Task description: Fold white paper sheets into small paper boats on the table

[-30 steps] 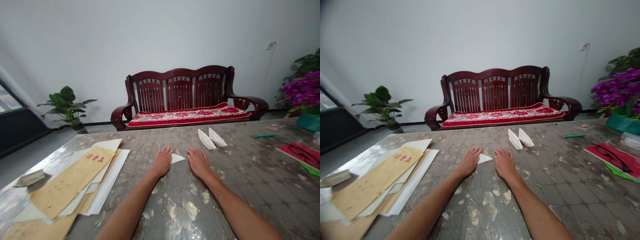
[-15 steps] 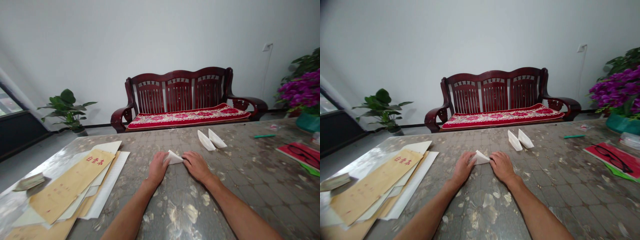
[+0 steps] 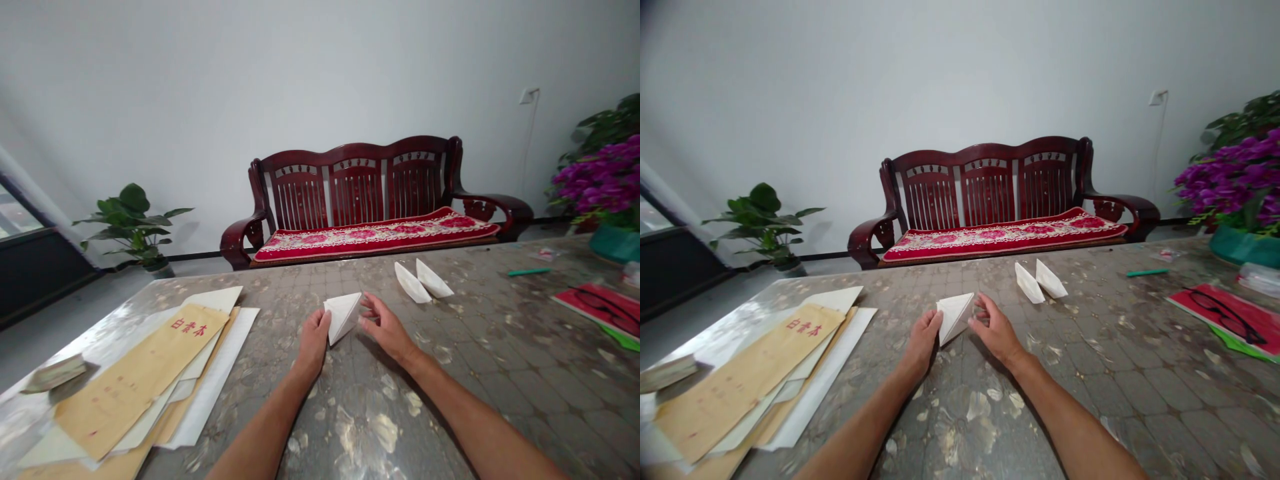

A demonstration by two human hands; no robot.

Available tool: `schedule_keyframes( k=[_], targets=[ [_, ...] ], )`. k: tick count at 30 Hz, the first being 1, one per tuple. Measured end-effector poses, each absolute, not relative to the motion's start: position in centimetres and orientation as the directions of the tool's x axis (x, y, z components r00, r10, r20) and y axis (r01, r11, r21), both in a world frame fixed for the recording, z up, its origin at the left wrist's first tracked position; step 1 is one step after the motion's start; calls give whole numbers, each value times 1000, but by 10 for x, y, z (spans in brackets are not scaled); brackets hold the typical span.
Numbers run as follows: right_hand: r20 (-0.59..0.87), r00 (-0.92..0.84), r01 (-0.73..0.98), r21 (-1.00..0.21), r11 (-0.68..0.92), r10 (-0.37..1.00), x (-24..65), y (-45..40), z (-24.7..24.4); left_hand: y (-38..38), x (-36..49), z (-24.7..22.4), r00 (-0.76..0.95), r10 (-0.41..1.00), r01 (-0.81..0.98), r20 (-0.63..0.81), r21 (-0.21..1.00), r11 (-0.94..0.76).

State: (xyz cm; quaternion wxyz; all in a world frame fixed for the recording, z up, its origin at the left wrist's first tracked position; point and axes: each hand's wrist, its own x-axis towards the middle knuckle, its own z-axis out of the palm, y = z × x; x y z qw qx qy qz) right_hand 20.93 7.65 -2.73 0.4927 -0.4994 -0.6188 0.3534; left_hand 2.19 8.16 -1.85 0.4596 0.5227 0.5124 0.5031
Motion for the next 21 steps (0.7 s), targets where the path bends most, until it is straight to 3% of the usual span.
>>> schedule_keyframes(
  k=[3, 10, 15, 17, 19, 21],
  targets=[
    [239, 12, 198, -952, 232, 971, 199, 76, -26, 77, 26, -18, 29, 999, 1, 26, 1000, -27],
    [254, 55, 185, -953, 240, 966, 188, 70, -23, 74, 30, -18, 87, 995, 24, 41, 999, -43],
    [215, 68, 142, -969, 204, 974, 184, 70, -22, 76, 32, -20, 38, 996, 198, 77, 977, -83],
    [209, 66, 147, -969, 198, 976, 183, 69, -20, 73, 32, -20, 5, 977, 386, 213, 901, -198],
    [201, 56, 157, -969, 190, 978, 183, 68, -20, 69, 31, -19, 45, 919, 578, 392, 740, -344],
    [205, 46, 174, -965, 194, 978, 184, 67, -20, 64, 30, -18, 156, 861, 695, 484, 565, -444]
  ],
)
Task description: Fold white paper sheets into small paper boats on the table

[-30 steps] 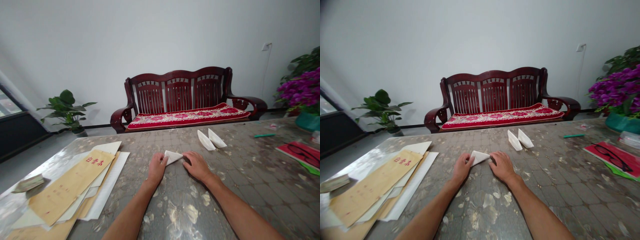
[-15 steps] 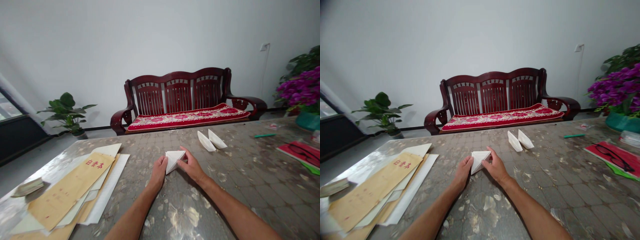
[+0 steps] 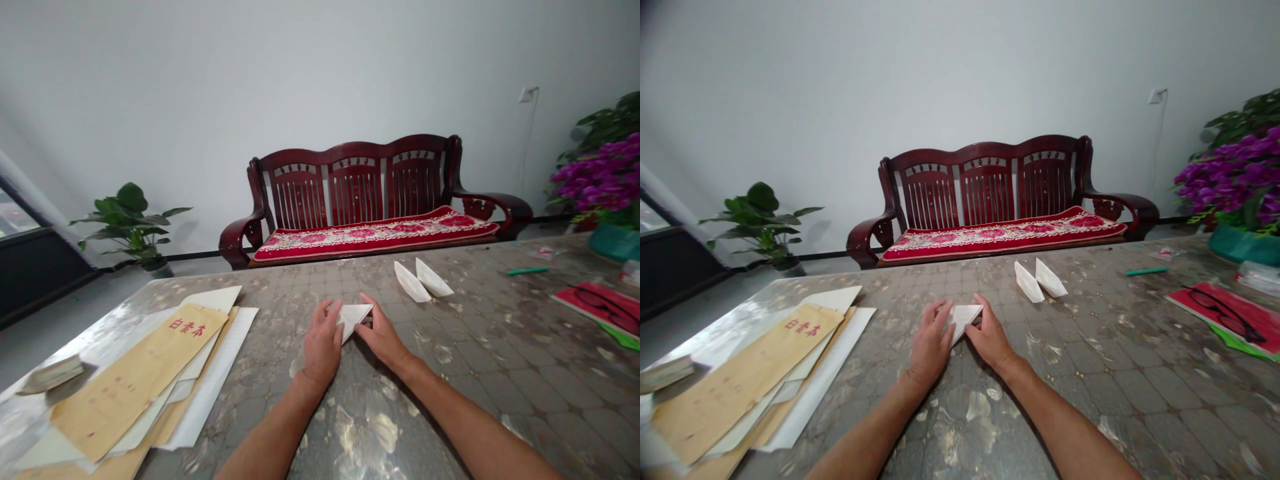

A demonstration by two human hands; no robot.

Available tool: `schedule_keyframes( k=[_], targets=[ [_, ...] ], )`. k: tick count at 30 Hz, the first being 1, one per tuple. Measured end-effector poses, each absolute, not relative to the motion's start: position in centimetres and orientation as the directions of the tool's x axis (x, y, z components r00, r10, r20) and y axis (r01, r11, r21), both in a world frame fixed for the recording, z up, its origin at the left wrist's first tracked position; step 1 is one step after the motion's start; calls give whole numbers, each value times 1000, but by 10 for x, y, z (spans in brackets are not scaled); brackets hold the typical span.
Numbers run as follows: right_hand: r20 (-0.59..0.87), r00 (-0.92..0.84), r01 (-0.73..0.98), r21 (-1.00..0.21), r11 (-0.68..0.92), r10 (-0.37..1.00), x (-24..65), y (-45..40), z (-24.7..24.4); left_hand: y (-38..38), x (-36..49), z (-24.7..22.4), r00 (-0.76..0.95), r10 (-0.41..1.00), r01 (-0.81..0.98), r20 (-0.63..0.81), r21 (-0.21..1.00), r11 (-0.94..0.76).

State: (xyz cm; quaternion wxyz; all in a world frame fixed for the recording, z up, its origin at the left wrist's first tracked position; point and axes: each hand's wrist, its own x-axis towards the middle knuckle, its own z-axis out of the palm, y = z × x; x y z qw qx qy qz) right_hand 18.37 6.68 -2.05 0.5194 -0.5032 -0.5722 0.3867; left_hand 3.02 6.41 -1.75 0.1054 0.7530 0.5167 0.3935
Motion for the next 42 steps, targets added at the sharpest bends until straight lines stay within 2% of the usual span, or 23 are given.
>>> schedule_keyframes(
  k=[3, 7, 11, 18, 26, 42],
  targets=[
    [246, 52, 226, -947, 229, 968, 185, 67, -24, 61, 31, -17, 318, 833, 749, 452, 419, -513],
    [279, 53, 302, -920, 251, 959, 185, 67, -27, 62, 32, -17, 409, 838, 748, 362, 393, -535],
    [292, 23, 342, -901, 267, 956, 186, 65, -26, 63, 31, -16, 484, 808, 689, 335, 424, -588],
    [310, -11, 311, -903, 298, 951, 188, 65, -26, 66, 28, -19, 461, 815, 594, 351, 560, -577],
    [290, -66, 199, -934, 298, 955, 191, 65, -22, 65, 27, -16, 454, 840, 632, 298, 557, -539],
    [347, -87, 212, -910, 358, 934, 192, 64, -18, 62, 30, -10, 470, 816, 548, 338, 613, -569]
  ],
)
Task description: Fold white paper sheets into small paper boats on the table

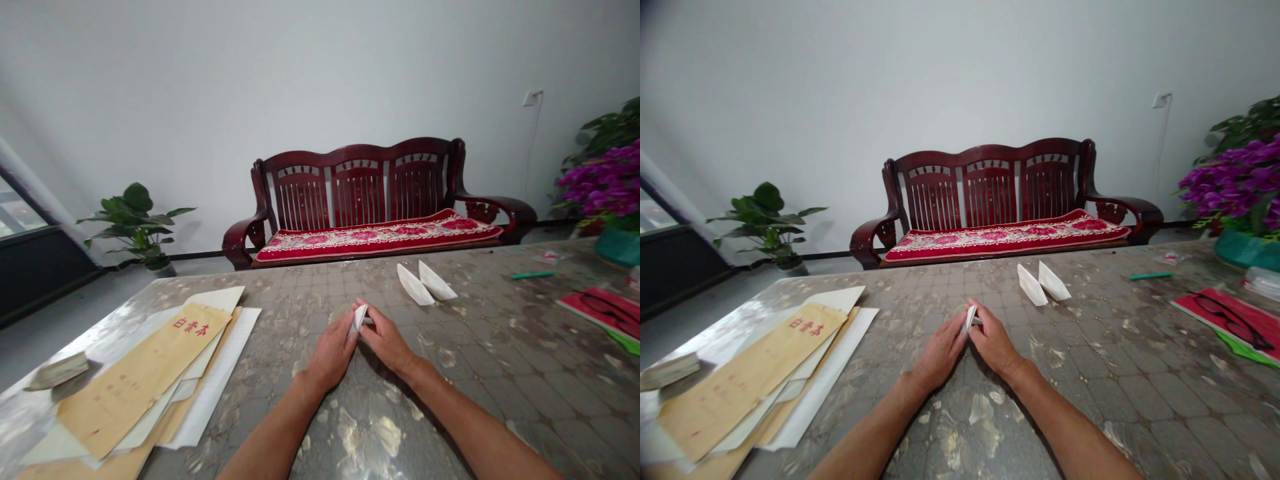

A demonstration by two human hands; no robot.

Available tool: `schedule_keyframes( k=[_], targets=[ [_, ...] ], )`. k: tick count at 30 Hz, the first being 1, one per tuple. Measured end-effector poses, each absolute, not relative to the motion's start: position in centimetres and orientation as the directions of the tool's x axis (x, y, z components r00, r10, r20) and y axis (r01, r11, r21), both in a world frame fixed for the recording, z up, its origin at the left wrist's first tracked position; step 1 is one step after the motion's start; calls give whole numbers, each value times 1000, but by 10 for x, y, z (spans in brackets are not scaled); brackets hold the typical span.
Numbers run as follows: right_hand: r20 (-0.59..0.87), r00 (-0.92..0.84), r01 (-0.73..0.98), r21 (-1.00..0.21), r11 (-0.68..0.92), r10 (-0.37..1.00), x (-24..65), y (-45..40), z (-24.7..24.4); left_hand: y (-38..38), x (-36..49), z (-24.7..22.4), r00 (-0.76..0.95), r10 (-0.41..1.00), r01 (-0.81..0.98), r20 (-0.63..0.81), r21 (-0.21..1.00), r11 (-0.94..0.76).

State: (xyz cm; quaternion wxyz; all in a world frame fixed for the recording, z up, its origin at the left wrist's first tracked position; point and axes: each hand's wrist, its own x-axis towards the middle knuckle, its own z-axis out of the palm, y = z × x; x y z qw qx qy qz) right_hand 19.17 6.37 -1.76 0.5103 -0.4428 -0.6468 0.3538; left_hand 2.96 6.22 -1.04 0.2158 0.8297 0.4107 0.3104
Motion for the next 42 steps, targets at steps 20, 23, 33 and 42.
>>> schedule_keyframes(
  k=[20, 23, 33, 42],
  targets=[
    [485, 110, 382, -826, 414, 868, 174, 64, -16, 59, 43, -16, 376, 865, 576, 332, 647, -499],
    [511, 88, 412, -800, 436, 855, 173, 62, -14, 59, 43, -13, 357, 872, 591, 335, 641, -489],
    [589, 57, 467, -729, 500, 806, 174, 61, -8, 54, 46, 0, 317, 895, 689, 315, 572, -445],
    [672, 31, 507, -649, 567, 740, 174, 58, -8, 58, 42, 7, 234, 944, 767, 234, 552, -327]
  ],
)
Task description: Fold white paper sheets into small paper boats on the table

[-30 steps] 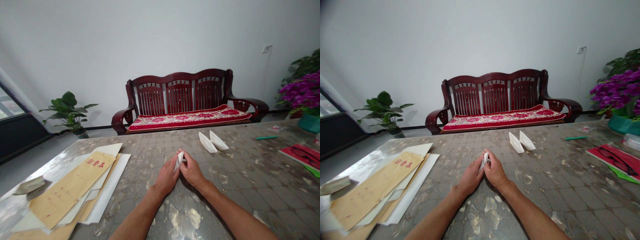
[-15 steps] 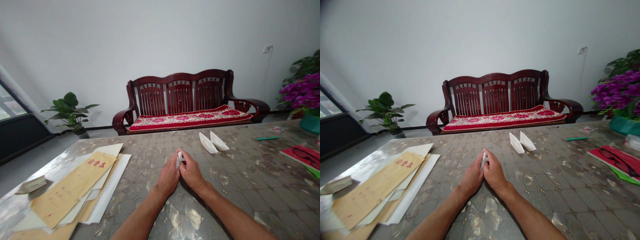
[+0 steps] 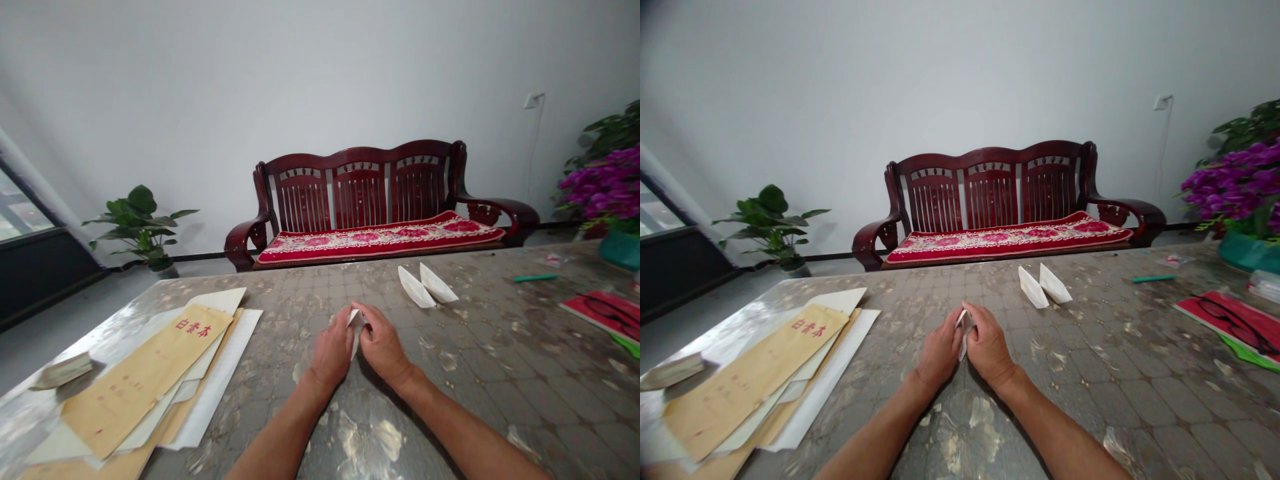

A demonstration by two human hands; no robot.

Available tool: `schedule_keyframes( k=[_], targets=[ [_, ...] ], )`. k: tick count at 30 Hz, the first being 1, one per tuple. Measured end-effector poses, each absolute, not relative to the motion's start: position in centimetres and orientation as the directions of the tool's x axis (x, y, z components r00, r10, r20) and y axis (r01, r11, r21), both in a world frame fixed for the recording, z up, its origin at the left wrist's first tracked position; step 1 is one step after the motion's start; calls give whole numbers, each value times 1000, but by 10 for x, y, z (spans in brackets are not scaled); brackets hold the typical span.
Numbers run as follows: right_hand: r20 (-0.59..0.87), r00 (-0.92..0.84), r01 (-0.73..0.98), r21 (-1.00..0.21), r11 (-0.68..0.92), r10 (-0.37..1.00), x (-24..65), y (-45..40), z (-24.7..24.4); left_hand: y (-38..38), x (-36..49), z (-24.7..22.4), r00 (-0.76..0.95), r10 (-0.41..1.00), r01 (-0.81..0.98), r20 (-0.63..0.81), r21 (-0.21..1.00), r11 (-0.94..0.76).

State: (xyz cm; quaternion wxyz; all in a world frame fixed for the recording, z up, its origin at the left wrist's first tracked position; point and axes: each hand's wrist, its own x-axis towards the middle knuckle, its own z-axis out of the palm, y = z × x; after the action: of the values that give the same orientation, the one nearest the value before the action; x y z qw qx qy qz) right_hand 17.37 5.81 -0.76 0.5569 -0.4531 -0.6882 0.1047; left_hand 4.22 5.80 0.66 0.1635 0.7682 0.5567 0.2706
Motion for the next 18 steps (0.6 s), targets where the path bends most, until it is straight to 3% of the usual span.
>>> schedule_keyframes(
  k=[8, 13, 18],
  targets=[
    [450, 13, 707, -635, 310, 893, 176, 56, -3, 62, 39, -7, 137, 941, 607, 308, 725, -326],
    [341, 19, 827, -533, 177, 940, 181, 55, 0, 62, 37, -10, 97, 933, 584, 348, 739, -336],
    [325, -4, 855, -489, 172, 946, 183, 55, 3, 57, 39, -9, 144, 928, 599, 344, 716, -359]
  ],
)
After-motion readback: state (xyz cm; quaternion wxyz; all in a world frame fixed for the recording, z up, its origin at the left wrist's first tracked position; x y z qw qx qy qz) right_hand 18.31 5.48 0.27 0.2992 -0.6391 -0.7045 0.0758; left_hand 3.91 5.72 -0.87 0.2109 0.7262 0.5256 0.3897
